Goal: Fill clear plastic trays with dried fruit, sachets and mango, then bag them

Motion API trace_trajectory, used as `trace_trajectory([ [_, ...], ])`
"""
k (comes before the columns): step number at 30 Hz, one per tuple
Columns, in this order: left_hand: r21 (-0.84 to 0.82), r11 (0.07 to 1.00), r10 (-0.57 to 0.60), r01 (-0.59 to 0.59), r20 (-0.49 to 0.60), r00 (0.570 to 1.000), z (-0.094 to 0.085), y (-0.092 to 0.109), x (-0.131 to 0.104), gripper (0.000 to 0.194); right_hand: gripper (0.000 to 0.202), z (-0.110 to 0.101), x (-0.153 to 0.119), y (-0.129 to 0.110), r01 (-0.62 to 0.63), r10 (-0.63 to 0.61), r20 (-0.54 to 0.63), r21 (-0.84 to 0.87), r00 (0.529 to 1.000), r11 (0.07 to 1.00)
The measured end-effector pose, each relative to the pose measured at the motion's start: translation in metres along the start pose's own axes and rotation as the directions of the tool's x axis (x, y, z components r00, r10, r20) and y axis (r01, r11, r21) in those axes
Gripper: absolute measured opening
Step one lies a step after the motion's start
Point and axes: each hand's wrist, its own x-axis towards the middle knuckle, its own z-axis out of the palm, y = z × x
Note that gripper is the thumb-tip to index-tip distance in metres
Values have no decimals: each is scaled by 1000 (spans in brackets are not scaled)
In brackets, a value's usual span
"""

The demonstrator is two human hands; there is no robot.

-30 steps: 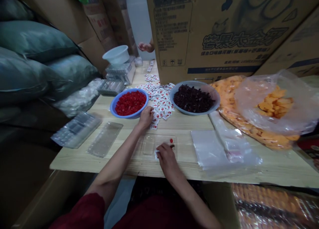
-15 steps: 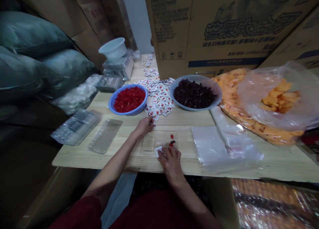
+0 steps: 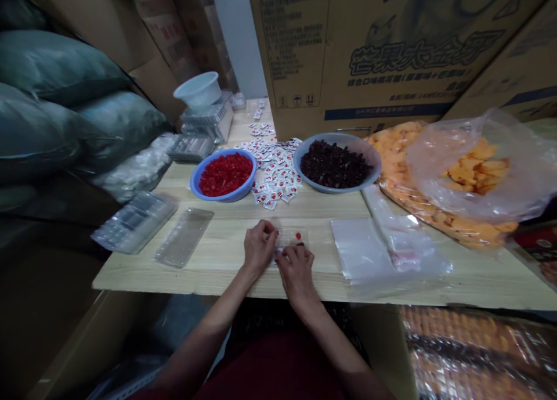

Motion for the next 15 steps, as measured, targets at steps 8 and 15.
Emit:
trace_trajectory([
  [8, 210, 965, 144, -156, 71, 987, -15, -3, -10, 17, 22, 5, -13, 0, 17, -17, -6, -11, 1000, 1000],
  [15, 167, 962, 162, -215, 283, 945, -23, -8, -1, 9, 26, 10, -16, 2, 32, -31, 35, -11, 999, 999],
])
